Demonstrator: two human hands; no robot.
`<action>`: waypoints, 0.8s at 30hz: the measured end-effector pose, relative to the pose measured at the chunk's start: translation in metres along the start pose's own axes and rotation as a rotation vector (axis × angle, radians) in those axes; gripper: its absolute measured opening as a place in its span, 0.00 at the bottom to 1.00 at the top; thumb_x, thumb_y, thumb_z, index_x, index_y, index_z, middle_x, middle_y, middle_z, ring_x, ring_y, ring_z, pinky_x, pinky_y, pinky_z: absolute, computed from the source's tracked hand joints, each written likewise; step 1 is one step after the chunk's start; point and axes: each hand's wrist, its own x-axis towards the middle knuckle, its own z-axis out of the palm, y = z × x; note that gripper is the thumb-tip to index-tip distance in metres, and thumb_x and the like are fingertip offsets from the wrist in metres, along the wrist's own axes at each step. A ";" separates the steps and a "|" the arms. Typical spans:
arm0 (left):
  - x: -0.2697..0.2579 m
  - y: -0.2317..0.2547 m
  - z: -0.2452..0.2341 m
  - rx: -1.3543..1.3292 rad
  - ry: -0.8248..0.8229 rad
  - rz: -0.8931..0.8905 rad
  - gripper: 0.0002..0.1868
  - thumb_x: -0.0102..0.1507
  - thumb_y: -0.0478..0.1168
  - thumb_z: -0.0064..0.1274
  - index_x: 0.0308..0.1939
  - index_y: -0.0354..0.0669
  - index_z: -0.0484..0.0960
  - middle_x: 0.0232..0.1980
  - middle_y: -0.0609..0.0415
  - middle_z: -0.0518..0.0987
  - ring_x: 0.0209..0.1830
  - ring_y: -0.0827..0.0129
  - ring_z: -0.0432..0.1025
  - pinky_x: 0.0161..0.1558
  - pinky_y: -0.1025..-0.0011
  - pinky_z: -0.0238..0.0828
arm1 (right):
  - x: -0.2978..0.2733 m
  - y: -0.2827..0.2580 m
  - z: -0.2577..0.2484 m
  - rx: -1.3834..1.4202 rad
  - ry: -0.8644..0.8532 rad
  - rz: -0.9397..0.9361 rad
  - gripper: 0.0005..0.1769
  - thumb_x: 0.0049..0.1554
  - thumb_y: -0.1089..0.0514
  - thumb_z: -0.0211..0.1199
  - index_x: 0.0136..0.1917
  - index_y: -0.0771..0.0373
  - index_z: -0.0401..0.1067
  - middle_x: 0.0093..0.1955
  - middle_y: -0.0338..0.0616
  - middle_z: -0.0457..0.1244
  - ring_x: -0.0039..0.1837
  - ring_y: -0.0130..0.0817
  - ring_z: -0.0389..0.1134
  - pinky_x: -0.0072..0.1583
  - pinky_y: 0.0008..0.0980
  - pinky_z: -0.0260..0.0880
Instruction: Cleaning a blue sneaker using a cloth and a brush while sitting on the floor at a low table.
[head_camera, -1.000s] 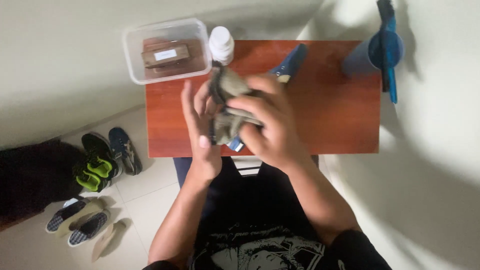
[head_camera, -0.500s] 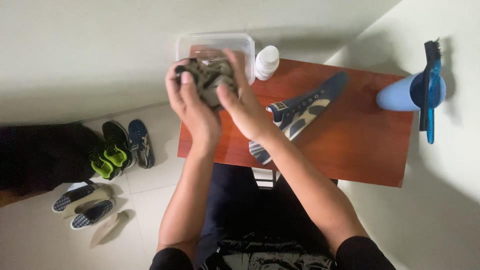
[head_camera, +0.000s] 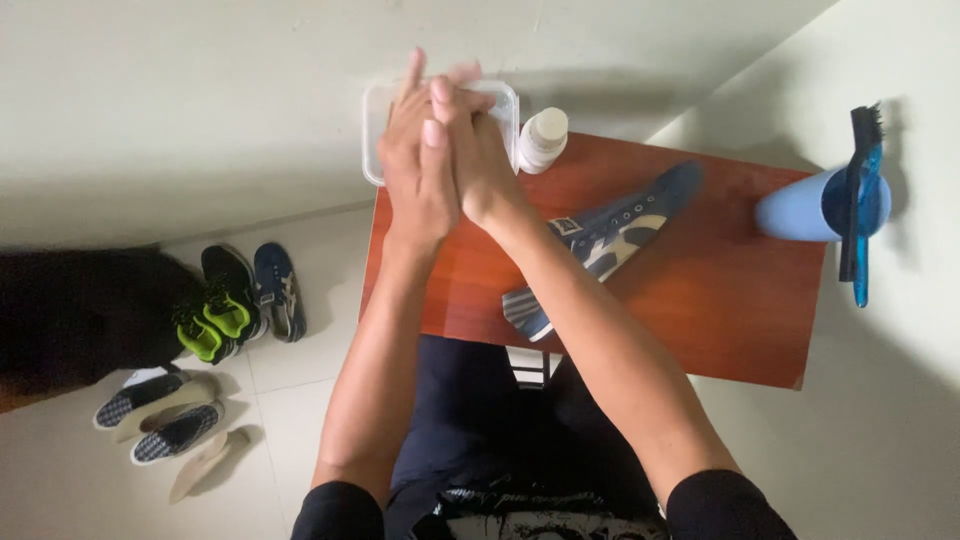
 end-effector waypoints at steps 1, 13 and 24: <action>0.004 -0.003 0.002 0.001 0.003 0.003 0.34 0.73 0.48 0.24 0.45 0.26 0.85 0.54 0.36 0.83 0.60 0.52 0.76 0.81 0.47 0.49 | 0.004 -0.004 0.000 -0.001 -0.003 -0.003 0.37 0.56 0.25 0.43 0.37 0.62 0.65 0.36 0.42 0.60 0.44 0.29 0.62 0.47 0.32 0.65; 0.020 -0.032 0.004 -0.141 0.176 -0.283 0.26 0.72 0.47 0.30 0.35 0.31 0.78 0.36 0.45 0.80 0.41 0.62 0.74 0.63 0.59 0.63 | 0.033 0.007 0.006 -0.119 0.084 -0.084 0.43 0.55 0.24 0.44 0.31 0.67 0.71 0.31 0.41 0.65 0.38 0.27 0.65 0.42 0.27 0.64; 0.027 -0.049 0.011 -0.177 0.312 -0.564 0.23 0.68 0.51 0.36 0.26 0.38 0.71 0.28 0.53 0.71 0.32 0.68 0.65 0.47 0.67 0.64 | 0.033 0.027 0.002 -0.240 0.086 -0.143 0.39 0.60 0.25 0.35 0.30 0.61 0.59 0.29 0.37 0.56 0.36 0.26 0.55 0.42 0.29 0.58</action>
